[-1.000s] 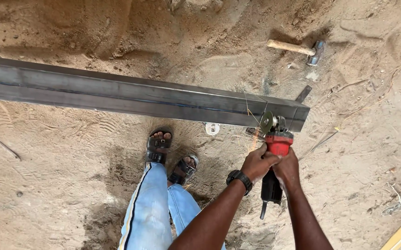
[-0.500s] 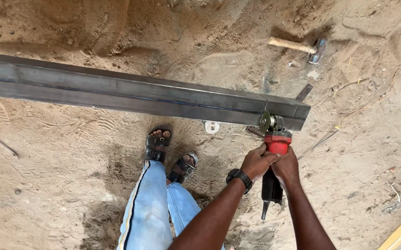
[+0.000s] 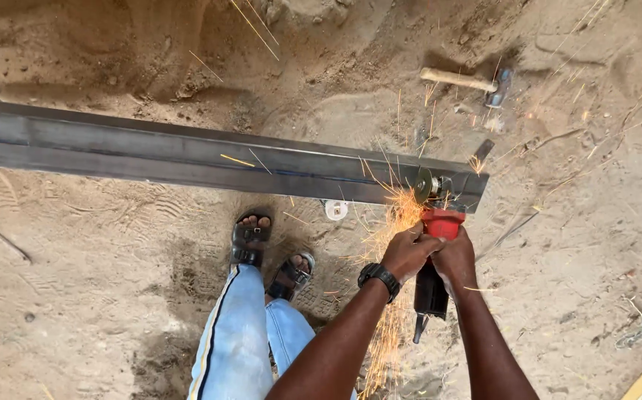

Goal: Measure a metal beam using a square and tape measure, mark it with a pencil, and cut it using an angle grinder.

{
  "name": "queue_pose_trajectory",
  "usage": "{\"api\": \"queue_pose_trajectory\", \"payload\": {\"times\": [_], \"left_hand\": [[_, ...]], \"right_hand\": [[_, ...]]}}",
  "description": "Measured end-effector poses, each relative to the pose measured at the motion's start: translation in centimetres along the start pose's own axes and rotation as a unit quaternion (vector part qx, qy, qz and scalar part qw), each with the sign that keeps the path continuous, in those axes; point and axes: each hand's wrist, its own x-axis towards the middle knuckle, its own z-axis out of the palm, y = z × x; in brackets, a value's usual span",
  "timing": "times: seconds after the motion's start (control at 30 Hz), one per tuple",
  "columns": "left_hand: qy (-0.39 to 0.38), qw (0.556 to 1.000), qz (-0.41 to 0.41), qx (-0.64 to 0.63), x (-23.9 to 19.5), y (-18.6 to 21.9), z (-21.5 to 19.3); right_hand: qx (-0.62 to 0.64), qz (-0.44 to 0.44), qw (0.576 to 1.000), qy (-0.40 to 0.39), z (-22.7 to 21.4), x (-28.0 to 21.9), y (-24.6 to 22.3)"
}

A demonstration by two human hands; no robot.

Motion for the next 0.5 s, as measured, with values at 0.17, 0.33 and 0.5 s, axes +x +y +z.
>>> {"api": "queue_pose_trajectory", "payload": {"times": [0.17, 0.33, 0.5], "left_hand": [[-0.011, 0.995, 0.044, -0.092, 0.6, -1.2, 0.2], [-0.005, 1.0, -0.012, -0.011, 0.0, -0.8, -0.1], [-0.006, 0.999, -0.026, -0.018, -0.2, -1.4, 0.0]], "right_hand": [[0.032, -0.077, 0.997, -0.004, 0.2, 2.0, 3.1], [-0.006, 0.005, 1.0, 0.004, 0.2, -0.7, -0.4], [0.075, -0.025, 0.997, -0.009, 0.5, -0.1, 1.6]]}}
